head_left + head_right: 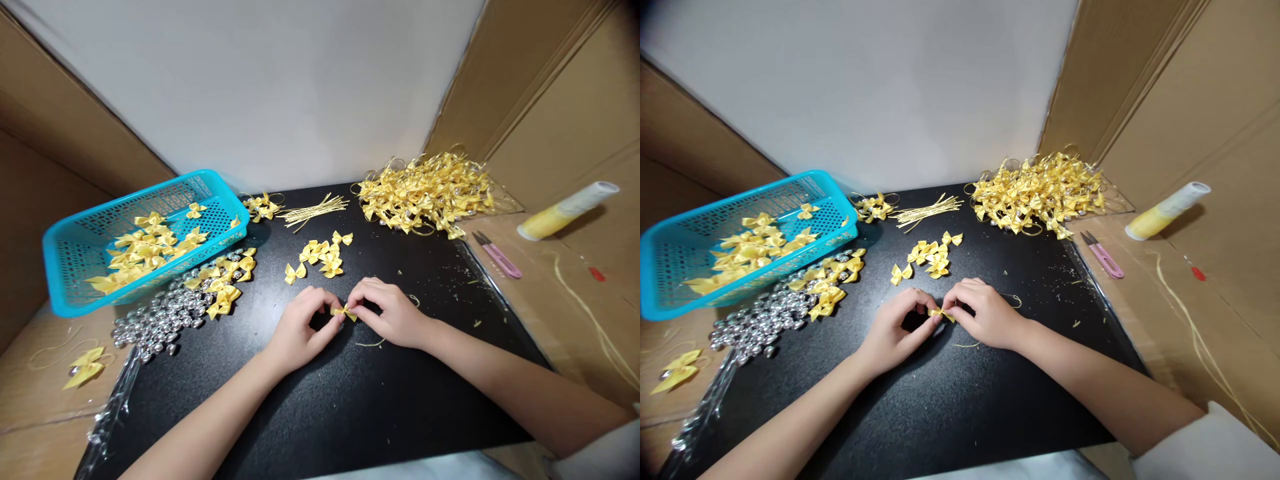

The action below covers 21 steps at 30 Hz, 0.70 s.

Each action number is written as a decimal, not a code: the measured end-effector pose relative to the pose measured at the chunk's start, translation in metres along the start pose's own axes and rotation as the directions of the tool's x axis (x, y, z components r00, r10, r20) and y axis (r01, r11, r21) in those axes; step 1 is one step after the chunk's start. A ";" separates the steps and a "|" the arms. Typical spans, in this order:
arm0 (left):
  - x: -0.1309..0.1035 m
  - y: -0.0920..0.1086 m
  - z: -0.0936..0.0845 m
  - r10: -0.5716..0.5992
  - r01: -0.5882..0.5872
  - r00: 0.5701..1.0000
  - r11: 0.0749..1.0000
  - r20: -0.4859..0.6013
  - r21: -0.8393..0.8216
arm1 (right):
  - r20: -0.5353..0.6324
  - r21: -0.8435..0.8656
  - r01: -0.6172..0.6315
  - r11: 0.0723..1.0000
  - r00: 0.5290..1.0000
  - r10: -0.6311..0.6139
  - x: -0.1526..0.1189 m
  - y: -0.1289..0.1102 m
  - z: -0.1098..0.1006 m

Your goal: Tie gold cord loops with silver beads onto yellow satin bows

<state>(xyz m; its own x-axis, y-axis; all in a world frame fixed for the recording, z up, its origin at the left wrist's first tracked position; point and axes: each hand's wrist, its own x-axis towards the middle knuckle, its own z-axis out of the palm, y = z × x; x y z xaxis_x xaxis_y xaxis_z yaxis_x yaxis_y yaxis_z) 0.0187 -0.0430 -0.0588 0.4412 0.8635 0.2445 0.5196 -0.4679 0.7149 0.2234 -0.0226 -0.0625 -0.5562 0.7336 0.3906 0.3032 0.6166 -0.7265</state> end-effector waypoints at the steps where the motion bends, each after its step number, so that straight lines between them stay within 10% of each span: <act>1: 0.000 0.000 0.000 -0.003 0.003 1.000 1.000 0.004 0.008 | 0.001 -0.002 0.005 1.000 1.000 -0.005 0.000 0.000 0.000; 21: 0.001 -0.002 -0.004 0.010 -0.052 0.969 0.985 0.247 0.166 | 0.210 -0.274 0.027 0.961 0.977 0.032 0.001 -0.005 -0.005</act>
<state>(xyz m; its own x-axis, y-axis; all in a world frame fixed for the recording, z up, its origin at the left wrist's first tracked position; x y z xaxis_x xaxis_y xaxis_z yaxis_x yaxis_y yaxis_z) 0.0156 -0.0402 -0.0574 0.6134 0.7855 0.0817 0.6102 -0.5370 0.5825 0.2251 -0.0235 -0.0557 -0.6962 0.6767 0.2395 0.4885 0.6911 -0.5327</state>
